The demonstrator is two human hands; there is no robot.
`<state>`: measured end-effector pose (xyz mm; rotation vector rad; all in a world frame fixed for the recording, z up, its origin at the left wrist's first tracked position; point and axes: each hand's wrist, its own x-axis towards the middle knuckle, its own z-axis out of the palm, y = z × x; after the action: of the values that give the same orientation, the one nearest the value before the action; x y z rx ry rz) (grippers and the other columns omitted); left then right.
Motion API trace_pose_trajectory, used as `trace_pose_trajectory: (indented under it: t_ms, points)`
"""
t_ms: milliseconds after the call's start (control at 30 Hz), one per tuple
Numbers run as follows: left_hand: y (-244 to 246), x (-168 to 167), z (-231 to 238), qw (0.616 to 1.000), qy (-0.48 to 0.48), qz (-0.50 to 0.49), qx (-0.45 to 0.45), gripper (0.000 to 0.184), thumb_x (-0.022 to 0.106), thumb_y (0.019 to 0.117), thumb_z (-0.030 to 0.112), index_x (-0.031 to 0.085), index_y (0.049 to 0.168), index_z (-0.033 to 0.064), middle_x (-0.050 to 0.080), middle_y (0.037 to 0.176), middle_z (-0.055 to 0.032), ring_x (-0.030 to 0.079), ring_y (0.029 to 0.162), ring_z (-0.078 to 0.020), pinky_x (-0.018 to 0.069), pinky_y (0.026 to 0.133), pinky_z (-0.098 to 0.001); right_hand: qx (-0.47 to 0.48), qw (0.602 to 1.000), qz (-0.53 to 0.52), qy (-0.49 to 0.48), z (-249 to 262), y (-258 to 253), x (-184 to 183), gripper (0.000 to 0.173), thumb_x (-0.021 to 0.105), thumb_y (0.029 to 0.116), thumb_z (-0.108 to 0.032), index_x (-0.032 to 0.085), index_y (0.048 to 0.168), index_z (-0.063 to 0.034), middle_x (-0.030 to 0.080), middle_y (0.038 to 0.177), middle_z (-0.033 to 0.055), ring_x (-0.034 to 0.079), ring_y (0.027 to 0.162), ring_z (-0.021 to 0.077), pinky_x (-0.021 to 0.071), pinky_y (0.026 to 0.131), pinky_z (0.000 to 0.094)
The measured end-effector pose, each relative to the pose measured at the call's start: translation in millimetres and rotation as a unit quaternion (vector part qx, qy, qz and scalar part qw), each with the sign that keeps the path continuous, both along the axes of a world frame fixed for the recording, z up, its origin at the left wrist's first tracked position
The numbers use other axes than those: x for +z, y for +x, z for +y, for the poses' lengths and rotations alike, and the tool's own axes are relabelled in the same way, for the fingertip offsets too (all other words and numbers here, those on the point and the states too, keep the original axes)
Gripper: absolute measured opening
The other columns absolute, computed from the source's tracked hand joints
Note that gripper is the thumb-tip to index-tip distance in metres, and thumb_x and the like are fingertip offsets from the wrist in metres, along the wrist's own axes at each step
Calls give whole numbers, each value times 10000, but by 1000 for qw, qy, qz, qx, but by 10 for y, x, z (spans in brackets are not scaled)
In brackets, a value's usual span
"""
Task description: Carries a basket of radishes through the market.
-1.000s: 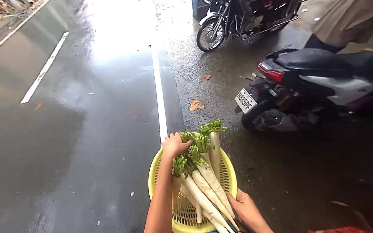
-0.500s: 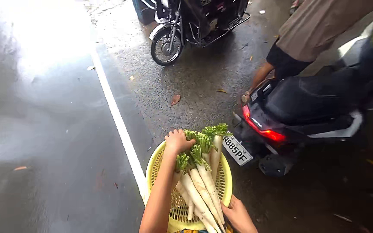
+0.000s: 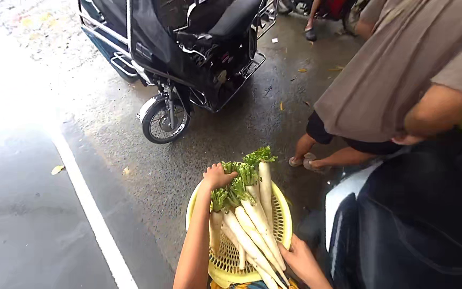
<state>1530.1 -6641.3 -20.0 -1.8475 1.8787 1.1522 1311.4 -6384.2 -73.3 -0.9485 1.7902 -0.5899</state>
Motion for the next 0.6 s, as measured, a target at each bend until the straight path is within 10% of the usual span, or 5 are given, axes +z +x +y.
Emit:
trace_pose_trajectory:
  t_ms: [300, 600]
  points:
    - [-1305, 175, -4173, 994, -43, -4, -98, 913, 553, 937, 676, 405, 1526, -6, 411, 1551, -268, 376, 1451, -438, 311, 1139, -659, -111, 993, 8, -41, -3835, -648, -7, 372, 686, 935, -99, 614, 1256, 75, 740, 1034, 180, 731, 964, 224, 576, 930, 430]
    - [-3904, 94, -7281, 954, -33, 7, -297, 854, 566, 962, 606, 411, 1521, -21, 392, 1562, -275, 346, 1466, -449, 274, 1158, -669, -258, 966, 9, 8, -6564, -1949, -58, 476, 699, 943, -206, 580, 1307, 78, 729, 1064, 214, 723, 1006, 299, 558, 951, 513]
